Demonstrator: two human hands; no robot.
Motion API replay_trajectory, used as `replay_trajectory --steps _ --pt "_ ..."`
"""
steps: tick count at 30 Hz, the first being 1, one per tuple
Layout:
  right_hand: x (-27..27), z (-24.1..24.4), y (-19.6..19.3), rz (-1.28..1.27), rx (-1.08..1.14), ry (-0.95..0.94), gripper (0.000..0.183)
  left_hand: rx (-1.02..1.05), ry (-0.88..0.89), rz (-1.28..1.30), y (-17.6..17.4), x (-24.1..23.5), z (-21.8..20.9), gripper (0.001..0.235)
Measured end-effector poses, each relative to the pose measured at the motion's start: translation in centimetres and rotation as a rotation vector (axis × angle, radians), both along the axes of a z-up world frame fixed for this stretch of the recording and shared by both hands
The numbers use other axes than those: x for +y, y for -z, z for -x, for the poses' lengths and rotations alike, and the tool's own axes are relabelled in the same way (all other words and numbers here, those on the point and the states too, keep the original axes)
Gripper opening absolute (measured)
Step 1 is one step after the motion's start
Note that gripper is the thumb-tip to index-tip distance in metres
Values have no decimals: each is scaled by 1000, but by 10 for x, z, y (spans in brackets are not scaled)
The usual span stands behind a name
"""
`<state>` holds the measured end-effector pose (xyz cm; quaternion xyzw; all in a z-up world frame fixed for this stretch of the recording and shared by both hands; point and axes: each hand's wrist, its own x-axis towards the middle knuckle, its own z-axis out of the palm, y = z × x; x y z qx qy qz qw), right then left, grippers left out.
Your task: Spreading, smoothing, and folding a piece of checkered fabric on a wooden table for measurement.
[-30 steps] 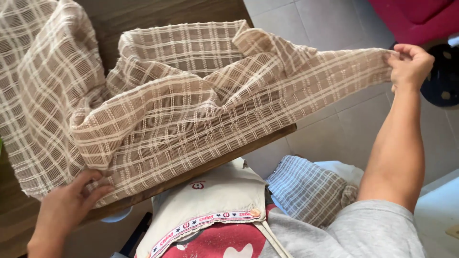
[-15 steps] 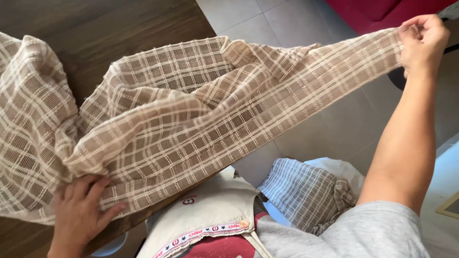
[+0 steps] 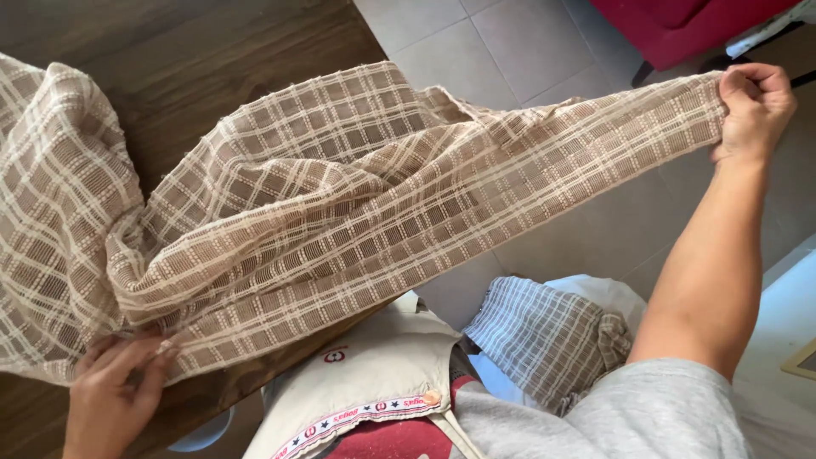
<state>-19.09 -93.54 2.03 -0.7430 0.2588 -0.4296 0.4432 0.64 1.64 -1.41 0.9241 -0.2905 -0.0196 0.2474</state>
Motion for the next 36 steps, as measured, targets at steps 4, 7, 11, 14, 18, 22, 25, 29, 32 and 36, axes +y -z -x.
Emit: replay_trajectory --steps 4,7,11,14,18,22,25,29,32,36 --pt "-9 5 -2 -48 -12 42 18 74 -182 -147 18 8 1 20" --pt "-11 9 3 -35 29 46 20 -71 -94 -192 -5 -26 1 30" --pt "-1 12 42 25 443 13 23 -314 0 -274 -22 -44 7 27" --pt "7 13 88 20 726 9 27 -297 8 -255 -21 -44 8 30" --pt "26 9 150 103 812 35 18 -284 12 -265 -15 -39 8 30" --pt "136 -14 131 159 980 -43 31 -301 22 -252 -18 -41 11 30" --pt "268 -44 49 -242 679 -411 17 -317 18 -213 -17 -41 12 29" --pt "340 -50 16 52 684 -687 27 -297 0 -146 -12 -36 13 29" --pt "336 -48 14 179 708 -697 20 -316 10 -108 -11 -37 13 29" --pt "308 -42 11 129 722 -689 22 -326 17 -85 -13 -39 13 30"
